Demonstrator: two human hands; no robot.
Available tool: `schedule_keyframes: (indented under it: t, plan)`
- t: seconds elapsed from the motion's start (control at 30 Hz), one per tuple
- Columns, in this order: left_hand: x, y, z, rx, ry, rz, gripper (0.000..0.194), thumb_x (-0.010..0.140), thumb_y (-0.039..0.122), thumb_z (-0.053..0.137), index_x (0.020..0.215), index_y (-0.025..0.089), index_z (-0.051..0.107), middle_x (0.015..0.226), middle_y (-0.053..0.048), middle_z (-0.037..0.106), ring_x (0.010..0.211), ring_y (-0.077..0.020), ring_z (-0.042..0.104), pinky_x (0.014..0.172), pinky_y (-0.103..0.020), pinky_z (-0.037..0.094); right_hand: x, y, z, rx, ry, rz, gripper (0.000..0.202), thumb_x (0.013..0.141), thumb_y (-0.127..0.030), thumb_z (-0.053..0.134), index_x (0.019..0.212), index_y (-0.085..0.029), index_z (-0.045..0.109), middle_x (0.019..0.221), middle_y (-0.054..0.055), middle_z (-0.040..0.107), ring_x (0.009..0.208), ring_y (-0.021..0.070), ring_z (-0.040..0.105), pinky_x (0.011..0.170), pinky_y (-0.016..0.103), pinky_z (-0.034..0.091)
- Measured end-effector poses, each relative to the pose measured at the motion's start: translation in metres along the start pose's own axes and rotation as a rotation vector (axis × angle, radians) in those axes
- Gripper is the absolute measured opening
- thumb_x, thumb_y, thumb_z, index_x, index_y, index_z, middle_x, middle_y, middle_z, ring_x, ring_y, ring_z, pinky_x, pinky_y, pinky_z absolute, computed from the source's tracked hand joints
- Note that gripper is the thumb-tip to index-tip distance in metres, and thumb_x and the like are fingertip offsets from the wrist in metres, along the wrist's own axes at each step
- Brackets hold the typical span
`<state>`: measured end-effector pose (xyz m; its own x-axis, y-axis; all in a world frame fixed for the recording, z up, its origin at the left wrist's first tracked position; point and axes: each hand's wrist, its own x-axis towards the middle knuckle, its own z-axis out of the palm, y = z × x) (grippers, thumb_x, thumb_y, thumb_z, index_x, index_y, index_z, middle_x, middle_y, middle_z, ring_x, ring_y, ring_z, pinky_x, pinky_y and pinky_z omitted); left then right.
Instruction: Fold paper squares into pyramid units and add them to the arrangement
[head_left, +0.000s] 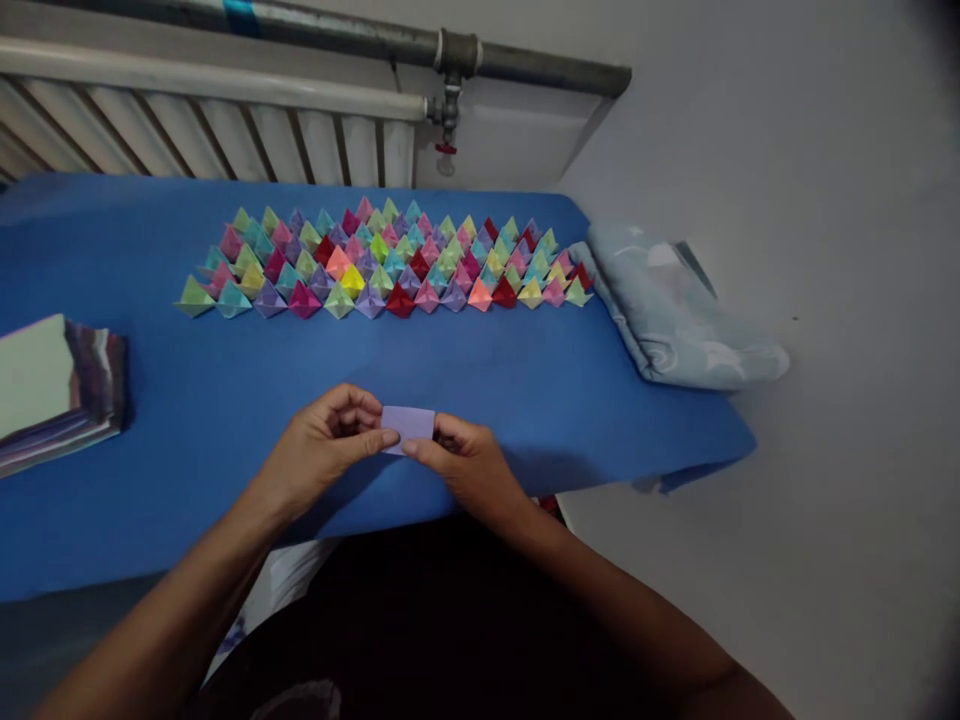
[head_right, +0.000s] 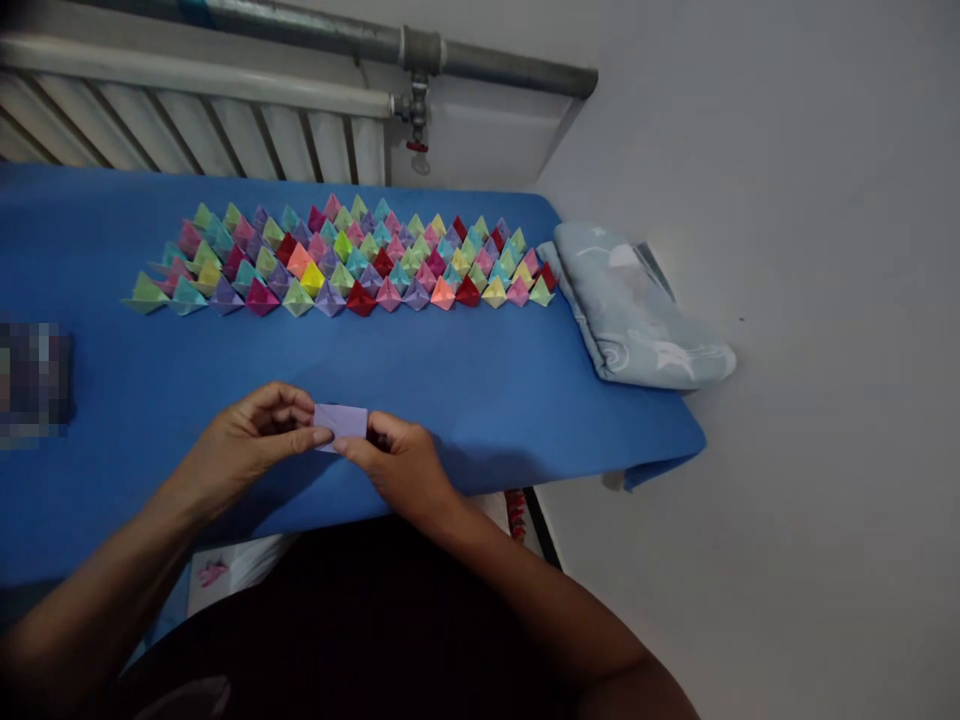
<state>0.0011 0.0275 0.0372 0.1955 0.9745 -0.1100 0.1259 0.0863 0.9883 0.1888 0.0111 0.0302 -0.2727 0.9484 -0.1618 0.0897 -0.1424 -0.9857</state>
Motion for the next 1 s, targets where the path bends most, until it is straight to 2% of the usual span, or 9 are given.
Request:
schedule_keyframes:
  t: [0.1, 0.23, 0.37, 0.47, 0.53, 0.63, 0.83, 0.9, 1.0]
  plan:
    - [0.000, 0.001, -0.004, 0.072, -0.120, 0.033, 0.021, 0.077, 0.030, 0.070, 0.094, 0.021, 0.063, 0.076, 0.001, 0.068, 0.066, -0.0131, 0.063, 0.062, -0.028, 0.053, 0.001, 0.005, 0.000, -0.166, 0.015, -0.074, 0.013, 0.086, -0.030, 0.063, 0.086, -0.020, 0.070, 0.077, -0.002, 0.067, 0.070, 0.0123, 0.058, 0.065, 0.025, 0.046]
    - [0.003, 0.013, -0.014, 0.448, -0.283, 0.184, 0.011, 0.085, 0.030, 0.059, 0.087, 0.021, 0.067, 0.080, 0.000, 0.070, 0.074, -0.0158, 0.064, 0.067, -0.030, 0.051, 0.003, 0.007, -0.006, -0.559, 0.029, -0.331, 0.020, 0.092, -0.024, 0.056, 0.074, -0.018, 0.064, 0.072, -0.001, 0.063, 0.067, 0.0114, 0.053, 0.065, 0.025, 0.041]
    - [0.009, 0.010, -0.012, 0.906, -0.158, 0.579, 0.014, 0.090, 0.024, 0.051, 0.086, 0.020, 0.065, 0.084, -0.003, 0.070, 0.081, -0.0200, 0.063, 0.077, -0.036, 0.047, 0.014, 0.008, -0.016, -1.049, 0.036, -0.700, 0.017, 0.096, -0.022, 0.054, 0.090, -0.019, 0.069, 0.087, 0.004, 0.070, 0.080, 0.0164, 0.054, 0.077, 0.032, 0.035]
    - [0.013, -0.006, -0.004, 1.139, -0.029, 0.770, 0.020, 0.095, 0.019, 0.047, 0.084, 0.018, 0.064, 0.087, -0.007, 0.071, 0.082, -0.0215, 0.061, 0.076, -0.038, 0.045, 0.023, 0.015, -0.022, -1.294, 0.090, -0.853, 0.022, 0.099, -0.024, 0.050, 0.094, -0.020, 0.071, 0.089, 0.003, 0.070, 0.079, 0.0174, 0.050, 0.075, 0.035, 0.029]
    - [0.012, -0.017, 0.002, 1.234, 0.007, 0.807, 0.024, 0.097, 0.018, 0.045, 0.080, 0.018, 0.063, 0.086, -0.007, 0.071, 0.079, -0.0209, 0.061, 0.074, -0.037, 0.044, 0.027, 0.021, -0.022, -1.360, 0.099, -0.882, 0.026, 0.101, -0.023, 0.047, 0.094, -0.021, 0.071, 0.087, 0.002, 0.069, 0.077, 0.0170, 0.048, 0.073, 0.035, 0.027]
    - [0.006, -0.027, 0.005, 1.292, -0.012, 0.797, 0.027, 0.099, 0.017, 0.044, 0.081, 0.017, 0.064, 0.087, -0.008, 0.072, 0.078, -0.0210, 0.061, 0.072, -0.037, 0.045, 0.027, 0.030, -0.021, -1.401, 0.031, -0.869, 0.026, 0.101, -0.022, 0.046, 0.093, -0.021, 0.071, 0.085, 0.002, 0.068, 0.075, 0.0171, 0.047, 0.073, 0.036, 0.026]
    - [-0.014, -0.034, 0.004, 1.222, -0.008, 0.785, 0.024, 0.099, 0.017, 0.045, 0.107, 0.014, 0.068, 0.109, -0.013, 0.072, 0.099, -0.0264, 0.063, 0.084, -0.042, 0.047, 0.015, 0.032, -0.024, -1.391, -0.140, -0.738, 0.023, 0.100, -0.023, 0.048, 0.112, -0.020, 0.067, 0.106, 0.008, 0.068, 0.089, 0.0212, 0.051, 0.077, 0.038, 0.030]
    - [-0.017, -0.037, 0.004, 1.195, -0.016, 0.779, 0.023, 0.099, 0.016, 0.046, 0.107, 0.015, 0.068, 0.107, -0.011, 0.073, 0.096, -0.0242, 0.064, 0.087, -0.043, 0.047, 0.010, 0.030, -0.025, -1.356, -0.149, -0.701, 0.026, 0.099, -0.023, 0.049, 0.120, -0.021, 0.064, 0.113, 0.009, 0.067, 0.095, 0.0230, 0.051, 0.079, 0.039, 0.032]
    - [-0.017, -0.039, 0.003, 1.170, -0.012, 0.787, 0.021, 0.098, 0.016, 0.047, 0.102, 0.016, 0.068, 0.104, -0.009, 0.074, 0.093, -0.0225, 0.065, 0.089, -0.043, 0.046, 0.001, 0.029, -0.025, -1.275, -0.082, -0.661, 0.027, 0.098, -0.023, 0.049, 0.122, -0.022, 0.062, 0.116, 0.009, 0.067, 0.101, 0.0236, 0.051, 0.083, 0.039, 0.035]
